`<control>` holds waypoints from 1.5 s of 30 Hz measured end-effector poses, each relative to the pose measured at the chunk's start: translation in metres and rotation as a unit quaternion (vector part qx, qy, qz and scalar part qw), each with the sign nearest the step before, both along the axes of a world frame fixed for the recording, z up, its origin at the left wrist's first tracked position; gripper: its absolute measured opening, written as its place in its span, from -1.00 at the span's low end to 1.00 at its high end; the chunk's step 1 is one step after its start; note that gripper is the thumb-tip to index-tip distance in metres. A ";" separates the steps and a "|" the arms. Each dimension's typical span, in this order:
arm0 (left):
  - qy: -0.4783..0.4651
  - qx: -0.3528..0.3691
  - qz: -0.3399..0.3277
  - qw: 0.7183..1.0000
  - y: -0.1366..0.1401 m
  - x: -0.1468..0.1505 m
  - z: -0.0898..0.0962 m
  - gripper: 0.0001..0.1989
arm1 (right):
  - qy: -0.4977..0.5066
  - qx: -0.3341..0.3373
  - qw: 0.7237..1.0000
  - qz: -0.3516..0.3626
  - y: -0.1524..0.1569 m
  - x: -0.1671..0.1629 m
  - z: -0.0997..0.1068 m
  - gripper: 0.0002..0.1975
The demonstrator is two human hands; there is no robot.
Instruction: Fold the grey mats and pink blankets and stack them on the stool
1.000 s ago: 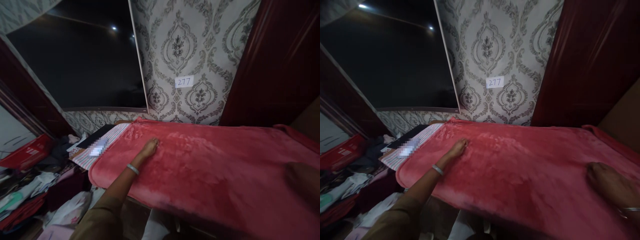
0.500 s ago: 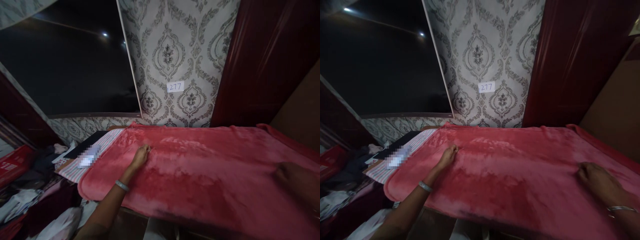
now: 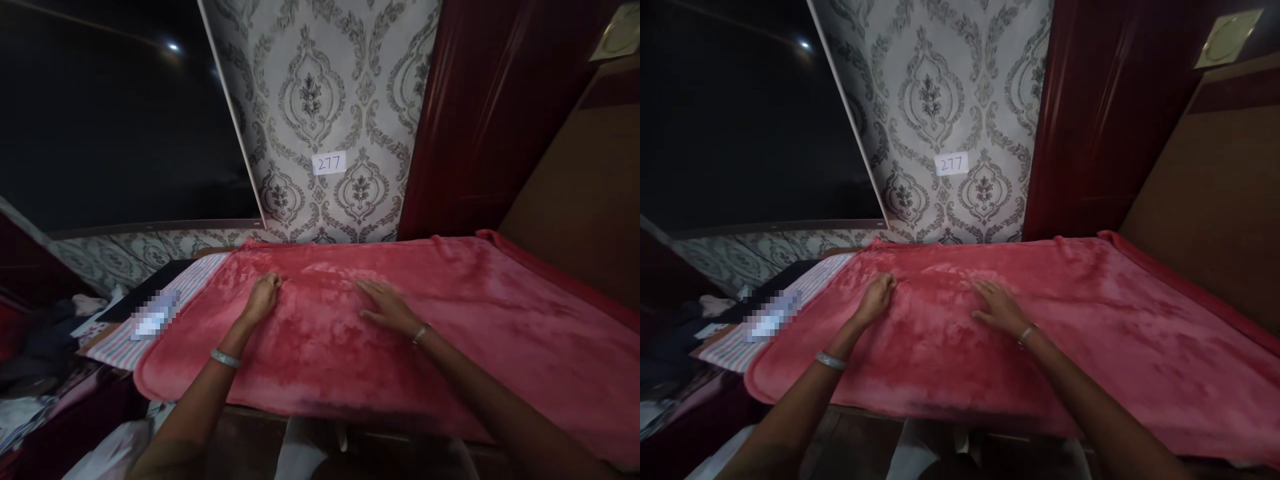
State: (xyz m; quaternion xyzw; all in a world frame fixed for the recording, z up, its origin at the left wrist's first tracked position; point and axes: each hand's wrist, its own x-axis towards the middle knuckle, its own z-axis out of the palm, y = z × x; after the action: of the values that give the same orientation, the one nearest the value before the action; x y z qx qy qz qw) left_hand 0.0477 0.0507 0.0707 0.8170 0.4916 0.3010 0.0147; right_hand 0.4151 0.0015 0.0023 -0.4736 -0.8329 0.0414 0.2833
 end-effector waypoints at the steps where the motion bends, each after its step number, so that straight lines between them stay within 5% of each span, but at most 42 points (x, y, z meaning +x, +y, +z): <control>1: 0.000 -0.004 -0.001 1.000 0.000 0.000 0.001 -0.84 | 0.000 -0.003 1.000 0.002 0.008 -0.016 0.001 -0.29; 7: 0.004 -0.018 -0.004 1.000 0.003 0.002 -0.004 -0.84 | -0.016 -0.006 0.999 -0.052 0.028 -0.077 -0.009 -0.82; 13: 0.022 -0.052 -0.026 0.998 0.002 -0.010 -0.028 -0.83 | 0.014 0.026 0.996 -0.079 0.016 -0.069 -0.010 -0.74; 20: 0.064 -0.068 -0.047 0.994 0.002 -0.067 -0.050 -0.68 | 0.082 0.042 0.993 -0.073 -0.003 -0.052 -0.015 -0.77; 26: 0.131 -0.086 -0.025 0.987 0.003 -0.092 -0.043 -0.73 | 0.150 0.037 0.985 -0.082 -0.008 -0.051 -0.049 -0.73; 32: 0.116 -0.087 0.006 0.989 0.013 -0.089 -0.048 -0.75 | 0.154 0.110 0.980 -0.066 0.000 -0.047 -0.072 -0.72; 37: 0.061 -0.080 0.042 0.994 0.015 -0.098 -0.048 -0.84 | 0.141 0.166 0.974 -0.057 0.004 -0.047 -0.078 -0.75; 45: 0.031 -0.038 0.083 0.995 -0.008 -0.106 -0.013 -0.86 | 0.127 0.168 0.976 -0.050 0.003 -0.054 -0.076 -0.75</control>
State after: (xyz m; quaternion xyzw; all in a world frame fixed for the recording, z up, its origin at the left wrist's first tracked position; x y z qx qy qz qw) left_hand -0.0587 0.0423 0.0580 0.7812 0.5688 0.2571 0.0058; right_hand 0.3612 0.0050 -0.0734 -0.4512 -0.7605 -0.0538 0.4639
